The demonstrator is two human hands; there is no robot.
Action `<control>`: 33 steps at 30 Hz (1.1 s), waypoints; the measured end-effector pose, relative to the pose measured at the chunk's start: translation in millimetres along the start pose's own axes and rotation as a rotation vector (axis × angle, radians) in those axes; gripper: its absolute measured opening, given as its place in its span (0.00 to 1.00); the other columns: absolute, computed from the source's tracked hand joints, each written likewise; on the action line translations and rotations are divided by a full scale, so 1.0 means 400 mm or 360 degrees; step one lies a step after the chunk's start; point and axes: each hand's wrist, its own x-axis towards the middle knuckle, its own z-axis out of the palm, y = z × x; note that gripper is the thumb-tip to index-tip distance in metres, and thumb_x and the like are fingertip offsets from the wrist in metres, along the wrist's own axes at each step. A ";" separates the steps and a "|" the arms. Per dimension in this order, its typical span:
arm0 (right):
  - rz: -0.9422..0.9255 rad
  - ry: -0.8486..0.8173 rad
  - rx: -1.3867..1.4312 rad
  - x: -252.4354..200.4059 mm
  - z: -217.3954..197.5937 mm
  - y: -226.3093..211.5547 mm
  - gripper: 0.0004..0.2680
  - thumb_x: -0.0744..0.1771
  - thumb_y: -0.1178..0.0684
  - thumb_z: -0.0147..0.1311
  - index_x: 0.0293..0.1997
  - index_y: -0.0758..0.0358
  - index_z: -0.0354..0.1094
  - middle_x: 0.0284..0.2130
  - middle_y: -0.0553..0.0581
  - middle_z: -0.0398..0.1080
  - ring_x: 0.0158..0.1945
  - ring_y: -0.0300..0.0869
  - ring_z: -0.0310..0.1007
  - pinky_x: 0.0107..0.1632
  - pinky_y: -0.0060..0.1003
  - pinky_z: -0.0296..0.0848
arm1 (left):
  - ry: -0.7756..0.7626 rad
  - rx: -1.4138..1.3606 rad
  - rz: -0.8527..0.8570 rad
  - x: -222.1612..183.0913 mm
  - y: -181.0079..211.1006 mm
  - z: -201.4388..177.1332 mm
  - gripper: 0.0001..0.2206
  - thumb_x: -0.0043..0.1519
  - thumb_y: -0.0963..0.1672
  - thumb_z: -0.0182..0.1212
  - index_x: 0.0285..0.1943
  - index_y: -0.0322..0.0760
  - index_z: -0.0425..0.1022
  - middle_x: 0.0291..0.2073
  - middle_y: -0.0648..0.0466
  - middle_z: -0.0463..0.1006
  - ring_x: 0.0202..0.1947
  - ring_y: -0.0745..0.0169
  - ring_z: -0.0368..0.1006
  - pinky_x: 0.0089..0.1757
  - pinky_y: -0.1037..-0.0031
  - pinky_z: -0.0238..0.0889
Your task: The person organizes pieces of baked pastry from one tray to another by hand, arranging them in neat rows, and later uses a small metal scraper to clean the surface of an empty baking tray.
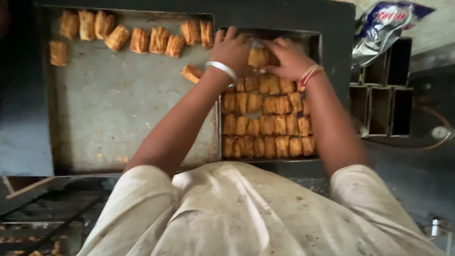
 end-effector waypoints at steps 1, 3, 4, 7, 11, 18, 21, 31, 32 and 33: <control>-0.0087 0.0033 0.0078 -0.007 0.013 -0.003 0.28 0.66 0.43 0.61 0.73 0.61 0.58 0.59 0.67 0.65 0.60 0.62 0.63 0.62 0.54 0.65 | -0.0258 -0.0050 -0.0073 -0.018 -0.004 -0.028 0.31 0.48 0.59 0.70 0.52 0.38 0.80 0.52 0.49 0.79 0.61 0.42 0.63 0.58 0.46 0.50; -0.0134 0.0036 0.0150 -0.024 0.010 0.011 0.25 0.68 0.43 0.60 0.73 0.60 0.59 0.61 0.67 0.65 0.62 0.61 0.63 0.63 0.55 0.64 | -0.0529 -0.0091 -0.0182 -0.063 -0.017 -0.077 0.29 0.58 0.60 0.69 0.53 0.37 0.79 0.53 0.49 0.79 0.64 0.46 0.62 0.62 0.49 0.49; -0.0161 0.0059 0.0215 -0.020 0.014 0.010 0.23 0.70 0.43 0.59 0.72 0.58 0.60 0.62 0.67 0.65 0.64 0.61 0.63 0.64 0.55 0.63 | -0.0213 -0.0198 -0.0021 -0.090 -0.023 -0.098 0.27 0.56 0.56 0.71 0.56 0.38 0.78 0.53 0.48 0.79 0.63 0.45 0.62 0.61 0.50 0.51; -0.0288 0.0215 0.0180 -0.038 0.024 0.007 0.19 0.72 0.46 0.55 0.73 0.54 0.63 0.64 0.63 0.67 0.68 0.58 0.63 0.68 0.57 0.62 | 0.0152 -0.0415 0.0042 -0.186 -0.042 -0.159 0.25 0.55 0.51 0.74 0.59 0.39 0.78 0.53 0.47 0.80 0.62 0.43 0.64 0.60 0.51 0.54; 0.0221 -0.0035 0.0164 -0.034 0.042 0.002 0.19 0.73 0.42 0.53 0.75 0.51 0.62 0.50 0.63 0.71 0.59 0.55 0.68 0.69 0.57 0.62 | 0.0277 -0.0636 -0.0268 -0.406 -0.071 -0.278 0.21 0.61 0.46 0.76 0.62 0.38 0.77 0.51 0.49 0.80 0.59 0.44 0.70 0.58 0.53 0.60; -0.0001 0.0479 0.0188 -0.008 0.119 -0.025 0.13 0.74 0.51 0.53 0.68 0.57 0.67 0.59 0.63 0.70 0.60 0.59 0.68 0.62 0.59 0.64 | 0.0351 -0.0522 -0.0535 -0.670 -0.172 -0.377 0.21 0.61 0.43 0.74 0.62 0.35 0.76 0.49 0.50 0.81 0.54 0.44 0.71 0.55 0.56 0.62; -0.0083 0.0812 -0.0009 0.007 0.088 -0.093 0.11 0.70 0.61 0.57 0.60 0.60 0.69 0.59 0.61 0.72 0.64 0.58 0.70 0.66 0.54 0.68 | 0.0376 -0.0612 -0.0585 -0.721 -0.231 -0.403 0.21 0.59 0.42 0.73 0.62 0.37 0.75 0.49 0.49 0.80 0.54 0.46 0.72 0.56 0.57 0.64; -0.0143 0.0873 0.0210 0.217 0.153 -0.624 0.15 0.68 0.54 0.65 0.60 0.61 0.69 0.56 0.66 0.68 0.61 0.63 0.64 0.63 0.55 0.65 | -0.0019 -0.0262 -0.0593 -0.702 -0.517 -0.375 0.27 0.55 0.51 0.74 0.64 0.44 0.73 0.63 0.42 0.68 0.63 0.36 0.60 0.56 0.47 0.57; 0.0029 0.0901 -0.0007 0.222 0.170 -0.654 0.17 0.66 0.53 0.66 0.59 0.61 0.68 0.56 0.69 0.67 0.60 0.65 0.63 0.57 0.57 0.64 | -0.0167 -0.0104 -0.0648 -0.691 -0.560 -0.366 0.30 0.54 0.52 0.73 0.65 0.46 0.71 0.67 0.39 0.63 0.66 0.32 0.56 0.55 0.44 0.55; 0.0207 0.0926 -0.0235 0.224 0.179 -0.668 0.18 0.64 0.51 0.67 0.58 0.61 0.68 0.56 0.73 0.66 0.58 0.67 0.62 0.51 0.58 0.64 | -0.0168 -0.0111 -0.0634 -0.679 -0.607 -0.356 0.30 0.54 0.52 0.73 0.65 0.46 0.71 0.67 0.39 0.63 0.66 0.32 0.56 0.55 0.44 0.55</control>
